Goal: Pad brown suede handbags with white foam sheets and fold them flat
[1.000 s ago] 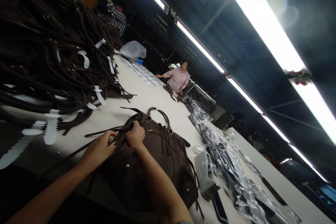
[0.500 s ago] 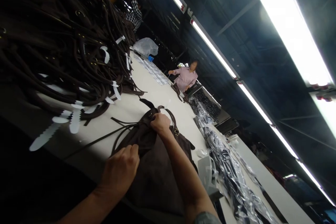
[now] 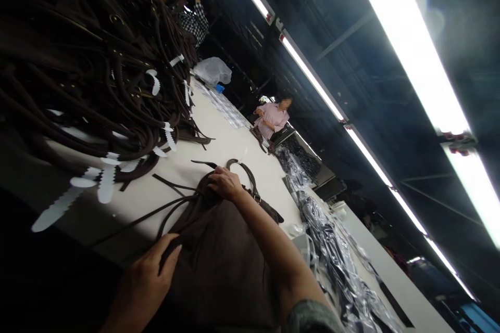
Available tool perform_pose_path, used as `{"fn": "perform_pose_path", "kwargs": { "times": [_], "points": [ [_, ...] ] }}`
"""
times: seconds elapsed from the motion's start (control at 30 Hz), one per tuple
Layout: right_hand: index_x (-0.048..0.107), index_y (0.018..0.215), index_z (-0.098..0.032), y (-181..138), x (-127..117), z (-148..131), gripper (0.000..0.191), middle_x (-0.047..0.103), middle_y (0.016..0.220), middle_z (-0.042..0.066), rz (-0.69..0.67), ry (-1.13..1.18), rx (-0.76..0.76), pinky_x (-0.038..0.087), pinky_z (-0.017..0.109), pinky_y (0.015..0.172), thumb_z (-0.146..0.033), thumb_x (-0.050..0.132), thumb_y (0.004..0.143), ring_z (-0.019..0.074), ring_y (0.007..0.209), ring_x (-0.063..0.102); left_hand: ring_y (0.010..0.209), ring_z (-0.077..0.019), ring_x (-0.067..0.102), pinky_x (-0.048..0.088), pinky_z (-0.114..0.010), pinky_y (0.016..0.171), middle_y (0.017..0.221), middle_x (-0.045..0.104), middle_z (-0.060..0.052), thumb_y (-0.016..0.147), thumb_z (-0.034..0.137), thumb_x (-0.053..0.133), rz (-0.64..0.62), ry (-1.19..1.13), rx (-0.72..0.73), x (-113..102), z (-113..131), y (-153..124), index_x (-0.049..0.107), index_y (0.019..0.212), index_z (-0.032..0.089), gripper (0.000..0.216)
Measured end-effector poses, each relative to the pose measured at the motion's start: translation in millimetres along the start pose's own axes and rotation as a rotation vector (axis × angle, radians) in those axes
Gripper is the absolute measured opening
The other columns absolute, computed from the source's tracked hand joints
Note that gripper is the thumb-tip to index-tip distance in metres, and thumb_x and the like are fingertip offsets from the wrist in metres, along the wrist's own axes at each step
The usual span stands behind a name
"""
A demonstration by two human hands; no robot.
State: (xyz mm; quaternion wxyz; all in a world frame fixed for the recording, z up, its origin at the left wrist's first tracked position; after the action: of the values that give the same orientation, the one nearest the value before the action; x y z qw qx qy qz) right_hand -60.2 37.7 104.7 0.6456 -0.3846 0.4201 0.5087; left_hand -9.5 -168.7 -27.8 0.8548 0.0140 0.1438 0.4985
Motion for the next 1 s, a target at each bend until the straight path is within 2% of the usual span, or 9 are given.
{"fn": "perform_pose_path", "kwargs": {
  "times": [0.1,0.2,0.33,0.5,0.67,0.83,0.93,1.0],
  "points": [
    [0.072,0.105,-0.021,13,11,6,0.018,0.059,0.123,0.006,-0.113,0.009,-0.031,0.049,0.029,0.088,-0.032,0.067,0.092,0.0211,0.114,0.056,0.091,-0.0245,0.073,0.056,-0.028,0.083,0.102,0.076,-0.006,0.087,0.048,0.046,0.058,-0.013,0.104,-3,6,-1,0.068,0.101,0.025,0.035],
    [0.074,0.097,-0.016,18,17,8,0.015,0.062,0.116,0.009,-0.149,0.026,-0.064,0.049,0.028,0.087,-0.027,0.072,0.088,0.0215,0.107,0.059,0.091,-0.0238,0.073,0.057,-0.027,0.081,0.101,0.076,-0.005,0.088,0.048,0.047,0.078,-0.001,0.141,-4,8,0,0.068,0.102,0.025,0.034],
    [0.075,0.093,-0.015,18,22,13,0.01,0.064,0.111,0.009,-0.178,0.064,-0.117,0.048,0.026,0.086,-0.023,0.072,0.088,0.0187,0.1,0.061,0.087,-0.0245,0.073,0.057,-0.028,0.078,0.097,0.076,-0.006,0.087,0.049,0.047,0.092,0.006,0.125,-5,7,0,0.068,0.1,0.024,0.035],
    [0.077,0.096,-0.019,18,21,23,0.011,0.067,0.105,0.004,-0.185,0.135,-0.165,0.046,0.022,0.085,-0.016,0.069,0.088,0.0132,0.089,0.063,0.087,-0.0242,0.073,0.057,-0.027,0.081,0.096,0.076,-0.006,0.085,0.052,0.048,0.08,-0.001,0.107,-6,8,1,0.068,0.099,0.024,0.037],
    [0.077,0.087,-0.018,19,18,19,0.017,0.07,0.104,0.005,-0.207,0.15,-0.182,0.045,0.023,0.085,-0.006,0.065,0.084,0.0149,0.09,0.063,0.086,-0.0244,0.073,0.056,-0.027,0.079,0.097,0.076,-0.007,0.085,0.053,0.048,0.067,0.008,0.092,-6,7,1,0.068,0.099,0.023,0.039],
    [0.077,0.09,-0.012,26,24,23,0.017,0.072,0.106,0.014,-0.166,0.123,-0.039,0.047,0.027,0.084,-0.008,0.06,0.086,0.0213,0.093,0.066,0.088,-0.0238,0.073,0.056,-0.026,0.079,0.099,0.076,-0.006,0.083,0.055,0.049,0.064,0.01,0.068,-7,3,1,0.068,0.099,0.025,0.039],
    [0.077,0.1,-0.016,34,26,34,0.023,0.074,0.106,0.011,-0.092,0.131,0.114,0.047,0.027,0.089,-0.01,0.057,0.089,0.022,0.1,0.066,0.084,-0.0252,0.072,0.055,-0.029,0.082,0.097,0.076,-0.006,0.08,0.058,0.049,0.038,0.003,0.019,-8,2,5,0.068,0.098,0.024,0.042],
    [0.075,0.105,-0.02,37,27,40,0.023,0.074,0.105,0.009,-0.039,0.139,0.225,0.046,0.027,0.091,-0.016,0.057,0.092,0.0214,0.102,0.066,0.074,-0.0245,0.071,0.054,-0.031,0.08,0.094,0.076,-0.006,0.079,0.06,0.048,-0.009,0.007,-0.046,-8,2,7,0.066,0.099,0.024,0.045]
  ]
}}
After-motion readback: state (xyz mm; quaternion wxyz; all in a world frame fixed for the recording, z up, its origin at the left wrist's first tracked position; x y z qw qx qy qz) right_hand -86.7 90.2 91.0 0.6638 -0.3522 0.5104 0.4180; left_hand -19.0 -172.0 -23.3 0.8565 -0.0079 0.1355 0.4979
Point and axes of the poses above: each hand's wrist, its own y-axis towards the middle knuckle, its own x-axis out of the palm, z = x × y, the point moved 8 cm from there along y, towards the middle knuckle
